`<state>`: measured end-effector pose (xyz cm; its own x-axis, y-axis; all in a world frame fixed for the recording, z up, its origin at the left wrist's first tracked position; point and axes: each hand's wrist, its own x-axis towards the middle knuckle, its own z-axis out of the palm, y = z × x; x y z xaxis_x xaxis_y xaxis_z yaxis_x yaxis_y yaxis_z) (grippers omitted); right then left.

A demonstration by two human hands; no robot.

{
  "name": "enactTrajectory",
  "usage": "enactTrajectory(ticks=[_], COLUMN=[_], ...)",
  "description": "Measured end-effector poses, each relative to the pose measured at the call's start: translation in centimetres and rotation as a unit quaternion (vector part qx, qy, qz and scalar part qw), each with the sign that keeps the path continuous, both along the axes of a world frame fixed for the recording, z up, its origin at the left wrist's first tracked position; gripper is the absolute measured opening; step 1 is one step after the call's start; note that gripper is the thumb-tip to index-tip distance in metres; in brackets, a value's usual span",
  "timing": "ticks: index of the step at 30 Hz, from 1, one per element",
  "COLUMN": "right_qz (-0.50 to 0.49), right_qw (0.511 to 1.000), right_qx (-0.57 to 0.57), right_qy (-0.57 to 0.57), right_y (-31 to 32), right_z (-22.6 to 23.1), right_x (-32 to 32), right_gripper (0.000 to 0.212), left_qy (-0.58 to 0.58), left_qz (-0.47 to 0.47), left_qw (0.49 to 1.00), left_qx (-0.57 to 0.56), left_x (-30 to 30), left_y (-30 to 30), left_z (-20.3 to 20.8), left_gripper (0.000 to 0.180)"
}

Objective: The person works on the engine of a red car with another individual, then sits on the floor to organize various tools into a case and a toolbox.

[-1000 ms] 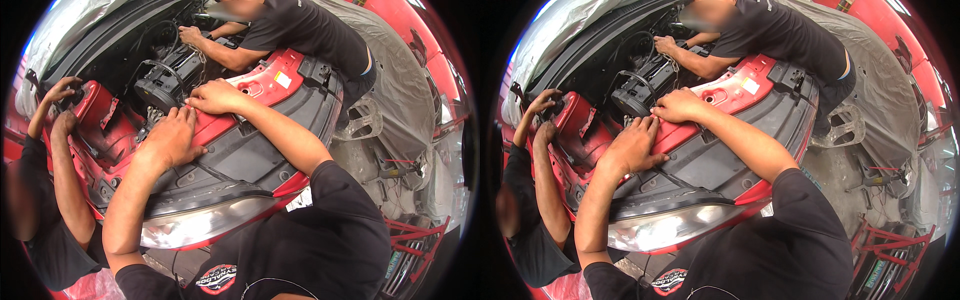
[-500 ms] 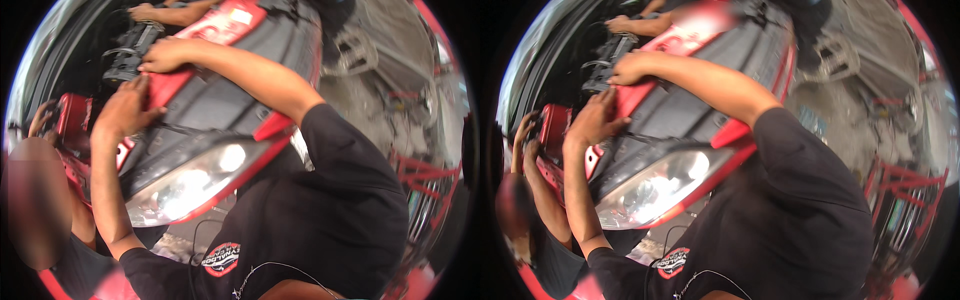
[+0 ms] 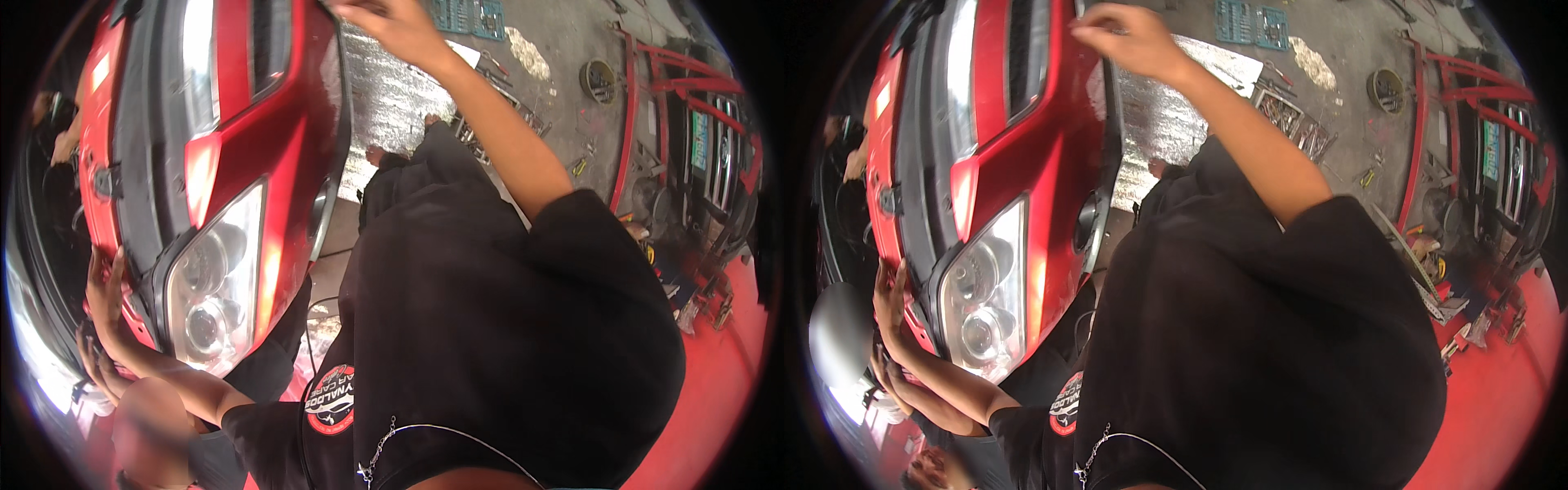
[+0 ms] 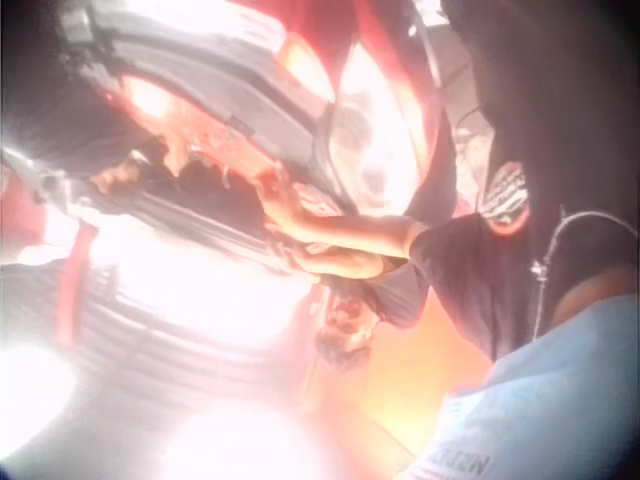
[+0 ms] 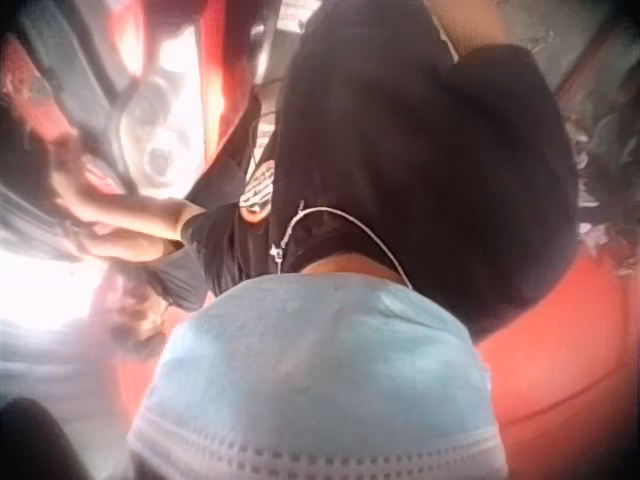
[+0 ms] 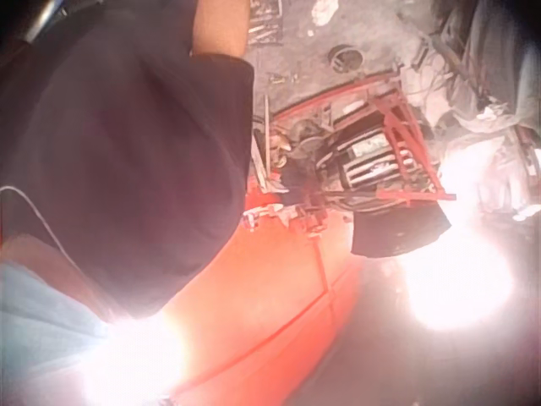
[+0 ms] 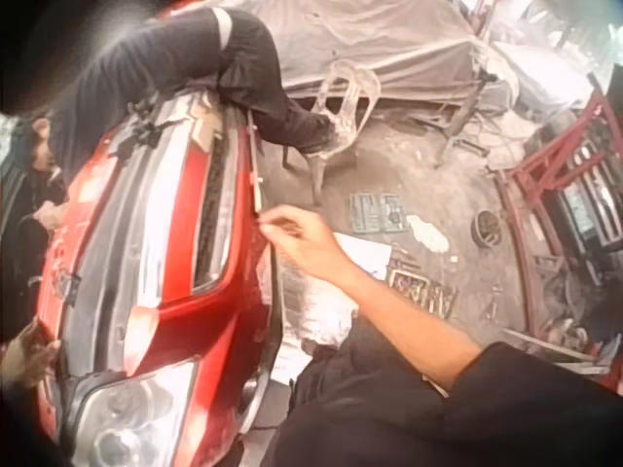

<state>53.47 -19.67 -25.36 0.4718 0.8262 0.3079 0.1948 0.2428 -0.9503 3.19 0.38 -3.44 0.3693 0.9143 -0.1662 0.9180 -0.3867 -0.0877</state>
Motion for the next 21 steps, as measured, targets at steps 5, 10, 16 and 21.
enactTrajectory(ticks=[5, 10, 16, 21], right_qz=[0.016, 0.065, 0.145, 0.124], right_qw=[0.828, 0.776, 0.797, 0.808], right_qx=[-0.54, -0.622, -0.579, -0.565], right_qy=[-0.15, -0.074, 0.094, 0.112], right_y=[-18.1, -28.7, -26.6, -25.4], right_z=[-16.6, -26.1, -36.0, -45.2], right_x=[7.7, 4.7, -1.4, -1.0], right_gripper=[0.061, 0.051, 0.043, 0.036], left_qy=[-0.13, -0.36, -0.275, -0.153], left_qz=[-0.095, -0.15, -0.168, 0.07], left_qw=[0.956, 0.919, 0.865, 0.854], left_qx=[0.246, 0.05, -0.384, -0.492], left_x=[10.3, 31.9, 39.4, 34.4], left_y=[-8.7, -19.6, -28.1, -29.1], left_z=[-1.0, -14.2, -38.6, -63.2], left_gripper=[0.043, 0.016, 0.028, 0.04])
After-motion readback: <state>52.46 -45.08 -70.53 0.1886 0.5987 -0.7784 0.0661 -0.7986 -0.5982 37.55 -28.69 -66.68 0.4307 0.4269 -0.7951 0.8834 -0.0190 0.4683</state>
